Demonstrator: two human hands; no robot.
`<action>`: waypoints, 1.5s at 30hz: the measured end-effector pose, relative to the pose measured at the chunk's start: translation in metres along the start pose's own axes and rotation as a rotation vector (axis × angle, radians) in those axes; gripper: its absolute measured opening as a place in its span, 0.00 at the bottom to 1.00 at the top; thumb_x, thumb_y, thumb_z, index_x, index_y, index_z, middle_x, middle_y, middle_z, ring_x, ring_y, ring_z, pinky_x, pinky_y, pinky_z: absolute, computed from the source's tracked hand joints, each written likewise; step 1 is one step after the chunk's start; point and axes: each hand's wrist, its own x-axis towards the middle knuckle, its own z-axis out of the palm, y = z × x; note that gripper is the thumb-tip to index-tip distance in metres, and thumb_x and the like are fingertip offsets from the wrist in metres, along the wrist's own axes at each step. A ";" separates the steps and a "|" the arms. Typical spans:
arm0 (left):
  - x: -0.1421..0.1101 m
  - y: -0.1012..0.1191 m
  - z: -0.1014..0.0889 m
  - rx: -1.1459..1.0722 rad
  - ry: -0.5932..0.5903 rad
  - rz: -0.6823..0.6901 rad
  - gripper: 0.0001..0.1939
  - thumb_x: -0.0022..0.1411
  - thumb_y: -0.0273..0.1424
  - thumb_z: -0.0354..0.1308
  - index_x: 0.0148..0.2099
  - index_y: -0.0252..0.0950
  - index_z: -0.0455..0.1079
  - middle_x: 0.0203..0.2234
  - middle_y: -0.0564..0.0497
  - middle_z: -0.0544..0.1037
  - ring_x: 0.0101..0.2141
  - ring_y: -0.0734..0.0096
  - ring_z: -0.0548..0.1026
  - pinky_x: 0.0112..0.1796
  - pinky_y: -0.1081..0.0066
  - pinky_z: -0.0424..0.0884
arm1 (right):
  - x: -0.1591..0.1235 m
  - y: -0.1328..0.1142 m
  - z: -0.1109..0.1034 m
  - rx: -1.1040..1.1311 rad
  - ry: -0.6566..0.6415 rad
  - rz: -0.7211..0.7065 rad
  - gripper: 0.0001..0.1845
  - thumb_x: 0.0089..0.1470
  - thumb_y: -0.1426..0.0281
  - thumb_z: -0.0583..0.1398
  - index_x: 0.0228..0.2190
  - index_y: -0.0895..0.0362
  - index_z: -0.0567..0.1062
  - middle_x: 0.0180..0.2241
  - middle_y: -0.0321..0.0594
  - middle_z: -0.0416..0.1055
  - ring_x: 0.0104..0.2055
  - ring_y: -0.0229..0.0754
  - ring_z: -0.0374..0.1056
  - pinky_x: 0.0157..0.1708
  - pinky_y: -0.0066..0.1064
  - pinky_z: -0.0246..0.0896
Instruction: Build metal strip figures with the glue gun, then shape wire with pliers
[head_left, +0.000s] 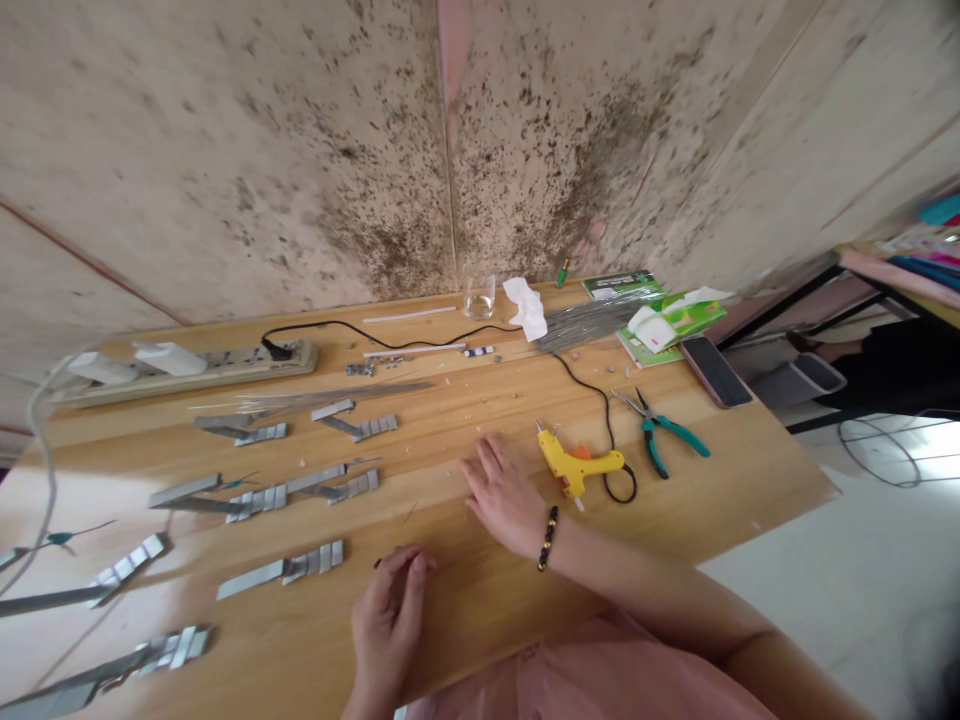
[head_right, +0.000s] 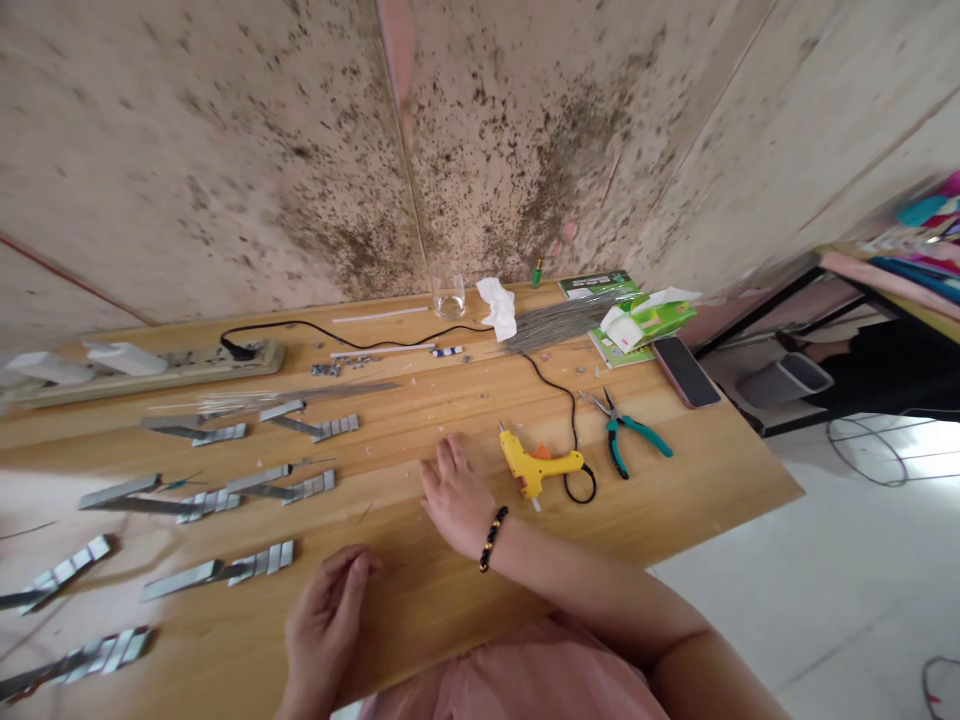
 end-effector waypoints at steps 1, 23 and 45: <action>0.000 -0.001 0.000 -0.005 0.000 0.007 0.11 0.60 0.37 0.56 0.40 0.36 0.71 0.27 0.49 0.79 0.29 0.67 0.79 0.34 0.69 0.76 | -0.002 -0.001 0.002 0.003 0.006 -0.029 0.26 0.57 0.68 0.59 0.55 0.64 0.64 0.60 0.63 0.54 0.66 0.57 0.41 0.58 0.51 0.50; 0.003 0.003 0.000 0.020 -0.020 0.044 0.13 0.60 0.41 0.56 0.38 0.36 0.73 0.26 0.49 0.79 0.28 0.67 0.78 0.34 0.69 0.75 | 0.000 -0.003 0.011 -0.107 0.042 -0.123 0.17 0.61 0.77 0.51 0.51 0.69 0.68 0.54 0.55 0.64 0.59 0.50 0.55 0.58 0.40 0.54; 0.000 -0.005 0.002 0.063 -0.010 0.126 0.07 0.61 0.32 0.55 0.41 0.37 0.71 0.28 0.52 0.78 0.29 0.71 0.78 0.33 0.73 0.74 | -0.005 0.027 -0.034 -0.145 -0.079 0.068 0.12 0.62 0.77 0.52 0.42 0.57 0.73 0.38 0.43 0.71 0.41 0.41 0.66 0.41 0.31 0.60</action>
